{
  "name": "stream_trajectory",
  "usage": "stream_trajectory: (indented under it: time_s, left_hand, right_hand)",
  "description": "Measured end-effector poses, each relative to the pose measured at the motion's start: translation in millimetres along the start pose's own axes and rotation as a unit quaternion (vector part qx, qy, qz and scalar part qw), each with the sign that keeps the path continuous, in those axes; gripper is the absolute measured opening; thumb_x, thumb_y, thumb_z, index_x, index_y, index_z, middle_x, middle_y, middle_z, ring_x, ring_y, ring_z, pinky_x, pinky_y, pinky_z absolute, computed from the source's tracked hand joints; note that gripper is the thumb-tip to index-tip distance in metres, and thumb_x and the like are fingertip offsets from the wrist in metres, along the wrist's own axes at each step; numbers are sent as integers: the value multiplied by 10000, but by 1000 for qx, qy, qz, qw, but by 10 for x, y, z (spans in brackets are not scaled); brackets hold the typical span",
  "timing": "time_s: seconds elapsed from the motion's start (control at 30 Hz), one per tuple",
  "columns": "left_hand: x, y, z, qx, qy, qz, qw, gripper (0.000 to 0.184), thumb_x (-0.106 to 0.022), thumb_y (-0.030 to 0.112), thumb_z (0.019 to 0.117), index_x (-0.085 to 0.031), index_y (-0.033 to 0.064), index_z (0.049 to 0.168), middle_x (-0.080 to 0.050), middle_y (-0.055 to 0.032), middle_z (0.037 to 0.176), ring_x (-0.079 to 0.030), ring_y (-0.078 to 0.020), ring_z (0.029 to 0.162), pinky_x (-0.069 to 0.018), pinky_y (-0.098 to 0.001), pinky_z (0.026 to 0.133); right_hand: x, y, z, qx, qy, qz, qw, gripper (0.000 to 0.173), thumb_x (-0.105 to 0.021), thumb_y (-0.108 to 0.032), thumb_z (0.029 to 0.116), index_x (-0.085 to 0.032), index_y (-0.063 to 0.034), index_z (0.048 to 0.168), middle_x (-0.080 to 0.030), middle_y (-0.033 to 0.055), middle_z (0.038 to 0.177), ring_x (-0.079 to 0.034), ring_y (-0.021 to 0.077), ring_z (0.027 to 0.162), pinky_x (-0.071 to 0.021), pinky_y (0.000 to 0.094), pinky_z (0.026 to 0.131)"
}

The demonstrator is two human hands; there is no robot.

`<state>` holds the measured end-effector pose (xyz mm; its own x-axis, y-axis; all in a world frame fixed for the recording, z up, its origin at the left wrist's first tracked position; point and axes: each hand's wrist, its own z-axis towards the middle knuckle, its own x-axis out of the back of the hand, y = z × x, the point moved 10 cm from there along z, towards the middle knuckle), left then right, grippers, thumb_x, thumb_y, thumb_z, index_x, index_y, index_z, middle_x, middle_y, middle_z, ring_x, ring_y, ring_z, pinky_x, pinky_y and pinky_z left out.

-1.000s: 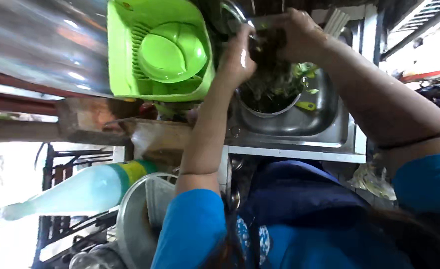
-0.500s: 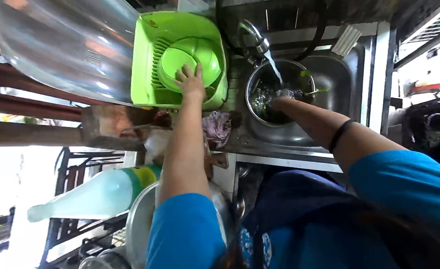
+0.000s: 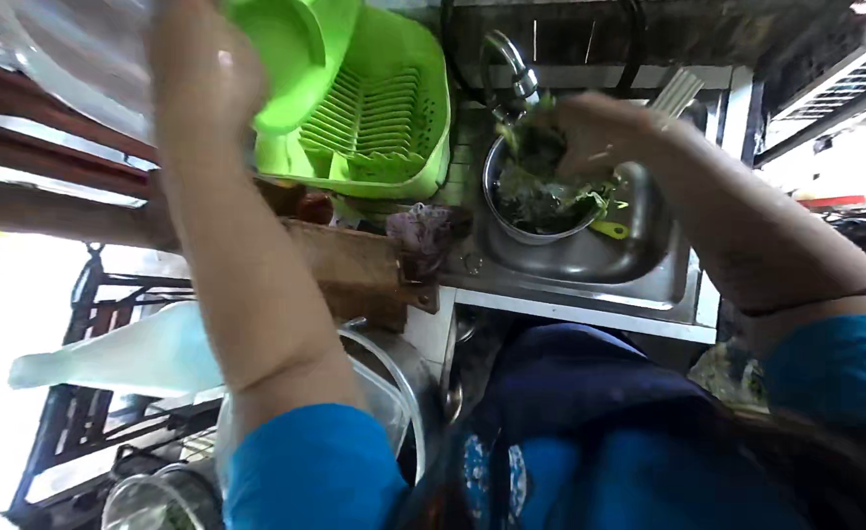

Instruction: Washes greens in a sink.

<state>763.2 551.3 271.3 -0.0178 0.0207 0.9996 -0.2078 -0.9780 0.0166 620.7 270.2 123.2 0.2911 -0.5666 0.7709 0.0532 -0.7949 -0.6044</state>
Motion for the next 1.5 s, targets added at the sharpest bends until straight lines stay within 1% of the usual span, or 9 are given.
stream_trajectory:
  time_s: [0.23,0.4,0.53,0.63,0.83,1.0,1.13,1.33,1.5]
  left_hand:
    - [3,-420,-821,168,131,-330,920,610,-558,214,957,-383,129,1535,-541,-69,1413,-576,-79,1172,-500,-307,967]
    - [-843,-285,-1118,237,117,-564,783,559,-561,238,1033,-350,150,1544,-553,-115,1406,-634,-211,1174,-600,-430,869]
    - [-1384,-41,-1304,240,90,-629,734,579,-436,383,1102,-262,158,1606,-462,-125,1538,-521,-218,1361,-501,-456,1072]
    - [-1727,148,-1460,237,79,-674,695,546,-352,422,1119,-264,158,1590,-558,-141,1402,-632,-224,1179,-580,-440,926]
    - [-2307,555,-1788,279,25,-751,598,597,-256,533,1103,-360,174,1569,-530,-132,1483,-565,-270,1320,-522,-536,1034]
    - [-2379,602,-1877,263,41,-795,545,556,-255,499,1113,-450,129,1480,-618,-121,1342,-635,-239,1189,-567,-484,950]
    - [-2499,450,-1966,266,40,-776,571,559,-275,515,1106,-438,137,1485,-641,-113,1291,-667,-225,1097,-595,-452,866]
    - [-2569,304,-2143,333,57,-753,565,562,-295,522,1103,-502,113,1427,-649,-120,1252,-671,-220,1062,-595,-474,842]
    - [-2379,301,-2051,339,89,-770,533,543,-270,522,1105,-497,134,1410,-665,-105,1212,-696,-211,1013,-612,-447,799]
  right_hand:
    - [196,37,-106,8,61,-1,998,602,-851,-61,750,-638,-43,1312,-651,280,1223,-625,469,1143,-482,684,953]
    - [173,127,-71,-14,48,-9,999,632,-860,-70,756,-592,19,1321,-625,318,1241,-601,507,1165,-460,707,969]
    - [445,-29,-162,5,73,0,997,644,-849,-96,770,-585,16,1346,-622,311,1262,-591,493,1192,-440,704,990]
    - [748,-396,-246,-9,80,5,997,655,-824,-150,814,-556,-29,1399,-596,293,1312,-568,460,1223,-415,693,1008]
    - [732,-1099,285,186,-5,124,975,169,-633,-155,992,-670,10,1000,-609,5,838,-561,-27,737,-491,148,698]
    - [89,-1409,331,119,-32,-76,989,748,-838,-271,835,-510,-26,1461,-555,273,1408,-524,436,1320,-406,659,1077]
    - [-462,-1136,440,134,-101,-136,976,941,-880,-294,810,-385,-128,1593,-269,312,1629,-306,501,1485,-303,686,1156]
    - [377,-312,-25,59,19,-38,997,648,-811,-302,882,-536,-78,1425,-629,215,1319,-607,390,1220,-474,601,1040]
    - [-532,1350,-298,-115,-46,-24,992,1175,-961,-284,702,-258,-219,1642,-397,352,1523,-458,576,1328,-388,772,1029]
